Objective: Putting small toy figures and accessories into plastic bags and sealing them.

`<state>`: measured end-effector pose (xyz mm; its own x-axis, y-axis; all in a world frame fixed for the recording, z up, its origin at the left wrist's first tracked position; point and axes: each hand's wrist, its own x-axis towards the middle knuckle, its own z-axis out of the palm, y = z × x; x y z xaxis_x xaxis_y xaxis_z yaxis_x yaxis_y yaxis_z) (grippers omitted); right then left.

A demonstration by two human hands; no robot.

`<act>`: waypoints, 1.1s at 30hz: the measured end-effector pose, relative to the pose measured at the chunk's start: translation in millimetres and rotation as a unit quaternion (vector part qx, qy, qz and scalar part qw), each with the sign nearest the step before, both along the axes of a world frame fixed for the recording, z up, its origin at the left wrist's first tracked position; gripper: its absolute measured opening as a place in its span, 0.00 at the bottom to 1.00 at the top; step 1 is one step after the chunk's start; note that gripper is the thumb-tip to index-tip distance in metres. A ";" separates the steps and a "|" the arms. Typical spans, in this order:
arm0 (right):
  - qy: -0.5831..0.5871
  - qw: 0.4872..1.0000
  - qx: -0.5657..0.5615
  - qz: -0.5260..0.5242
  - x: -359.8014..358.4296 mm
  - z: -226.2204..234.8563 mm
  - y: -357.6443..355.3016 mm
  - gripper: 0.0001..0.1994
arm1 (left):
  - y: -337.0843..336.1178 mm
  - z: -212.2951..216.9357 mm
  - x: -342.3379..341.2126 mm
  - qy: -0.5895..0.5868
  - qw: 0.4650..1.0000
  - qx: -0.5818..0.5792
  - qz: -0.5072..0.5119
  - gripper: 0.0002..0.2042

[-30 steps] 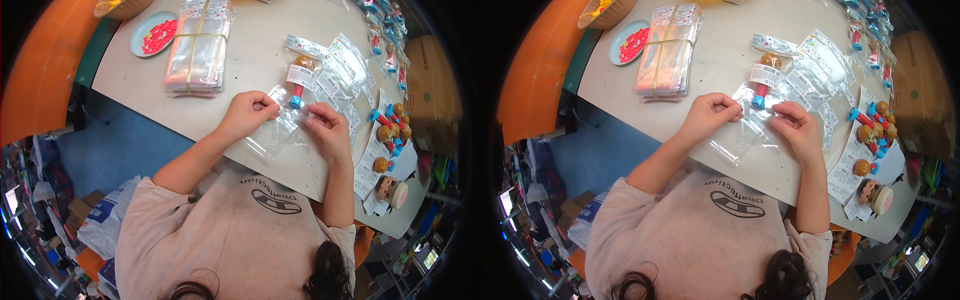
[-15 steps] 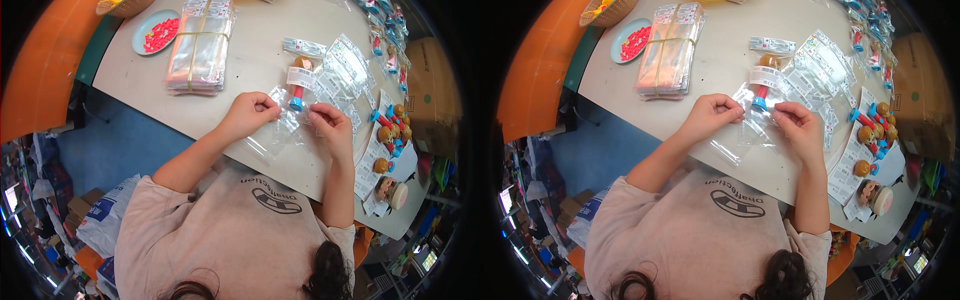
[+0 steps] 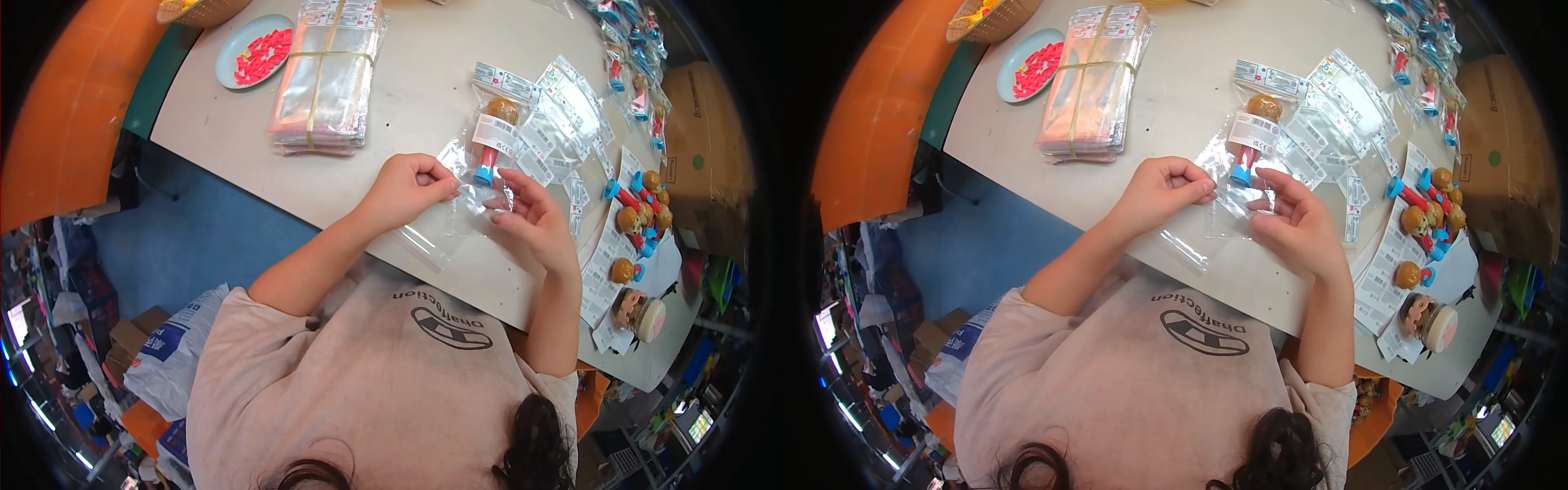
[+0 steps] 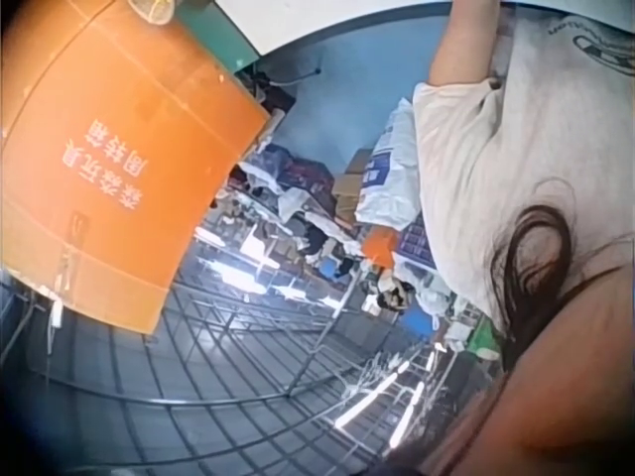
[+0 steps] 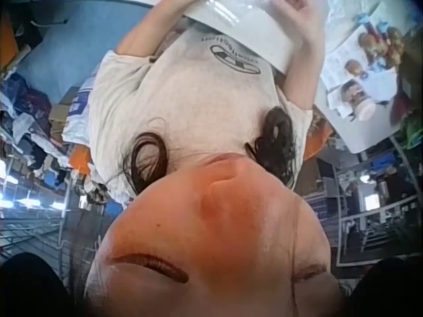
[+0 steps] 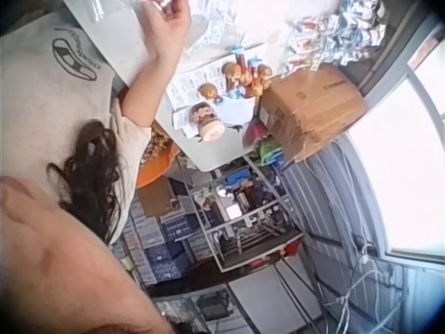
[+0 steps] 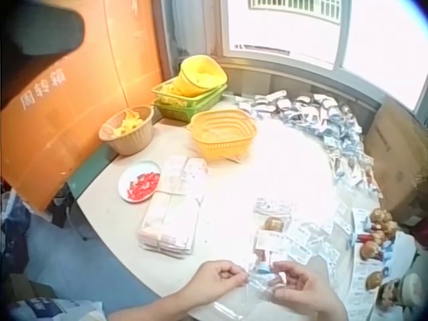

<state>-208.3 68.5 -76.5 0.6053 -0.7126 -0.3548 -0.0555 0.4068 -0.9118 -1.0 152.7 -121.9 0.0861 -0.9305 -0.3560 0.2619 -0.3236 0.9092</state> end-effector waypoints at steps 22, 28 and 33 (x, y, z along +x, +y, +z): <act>0.067 0.996 0.016 -0.048 -6.4 -10.8 -5.6 0.30 | -10.8 20.6 5.2 -0.062 0.998 -0.027 0.009 0.19; 0.094 0.993 -0.046 -0.061 15.8 -6.7 6.3 0.35 | -27.2 18.9 -2.4 -0.170 0.984 -0.045 -0.026 0.32; 0.041 0.996 -0.021 -0.075 13.8 -11.7 3.5 0.34 | -37.0 27.0 -6.4 -0.163 0.986 -0.024 -0.013 0.35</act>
<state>-194.5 72.1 -88.2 0.4607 -0.8084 -0.3664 -0.0708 0.3780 -0.9231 -7.5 115.8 -94.9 0.1642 -0.9493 -0.2681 -0.0552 -0.2802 0.9583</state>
